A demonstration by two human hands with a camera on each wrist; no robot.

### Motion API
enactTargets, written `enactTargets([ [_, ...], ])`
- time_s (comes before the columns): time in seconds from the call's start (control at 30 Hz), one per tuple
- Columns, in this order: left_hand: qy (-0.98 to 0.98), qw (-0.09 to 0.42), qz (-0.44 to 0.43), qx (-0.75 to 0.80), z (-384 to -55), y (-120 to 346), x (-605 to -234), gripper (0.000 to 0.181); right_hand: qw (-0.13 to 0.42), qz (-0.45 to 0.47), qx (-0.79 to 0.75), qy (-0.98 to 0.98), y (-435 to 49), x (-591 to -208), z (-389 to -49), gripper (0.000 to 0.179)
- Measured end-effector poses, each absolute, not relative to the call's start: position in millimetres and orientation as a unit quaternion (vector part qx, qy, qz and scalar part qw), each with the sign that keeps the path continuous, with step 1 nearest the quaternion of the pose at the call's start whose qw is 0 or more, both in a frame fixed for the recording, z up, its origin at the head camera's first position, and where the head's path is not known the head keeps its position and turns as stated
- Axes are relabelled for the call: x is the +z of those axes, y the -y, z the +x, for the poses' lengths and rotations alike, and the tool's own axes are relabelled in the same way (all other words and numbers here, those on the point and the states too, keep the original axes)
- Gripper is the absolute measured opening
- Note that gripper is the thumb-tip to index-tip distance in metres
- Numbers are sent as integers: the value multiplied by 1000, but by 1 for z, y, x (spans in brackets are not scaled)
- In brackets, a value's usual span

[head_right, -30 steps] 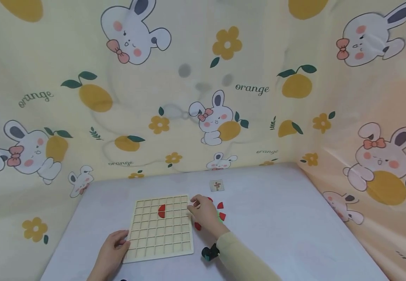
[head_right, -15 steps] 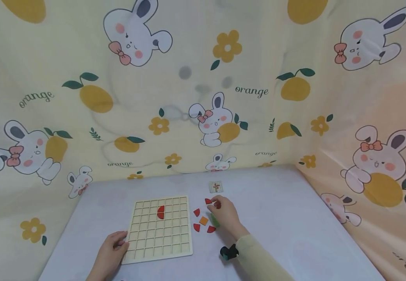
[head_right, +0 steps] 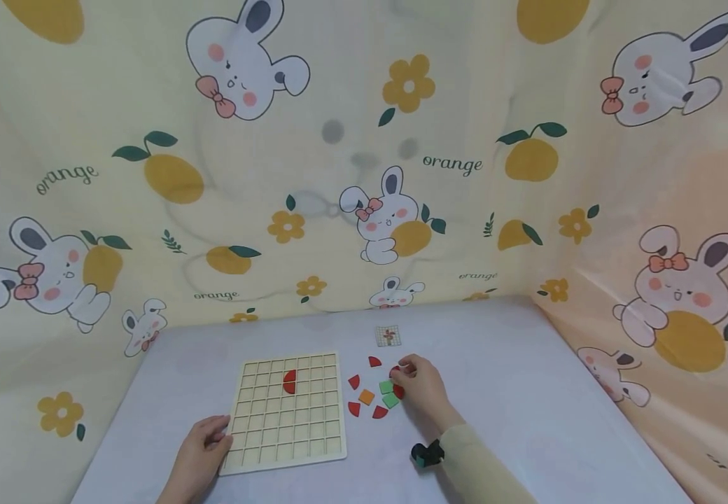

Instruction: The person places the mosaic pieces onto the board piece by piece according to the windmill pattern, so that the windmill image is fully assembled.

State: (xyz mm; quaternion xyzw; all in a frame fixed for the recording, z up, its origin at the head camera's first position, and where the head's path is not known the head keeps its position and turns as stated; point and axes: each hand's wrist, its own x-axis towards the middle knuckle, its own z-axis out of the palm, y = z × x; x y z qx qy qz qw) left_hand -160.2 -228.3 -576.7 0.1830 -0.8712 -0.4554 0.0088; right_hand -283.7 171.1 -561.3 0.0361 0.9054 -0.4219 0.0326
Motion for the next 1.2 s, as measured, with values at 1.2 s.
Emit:
enactTargets([
  [1.2,870,8,187,-456,-159,226,-573,45,20,35,-383,-923,-169,-570,-290,30],
])
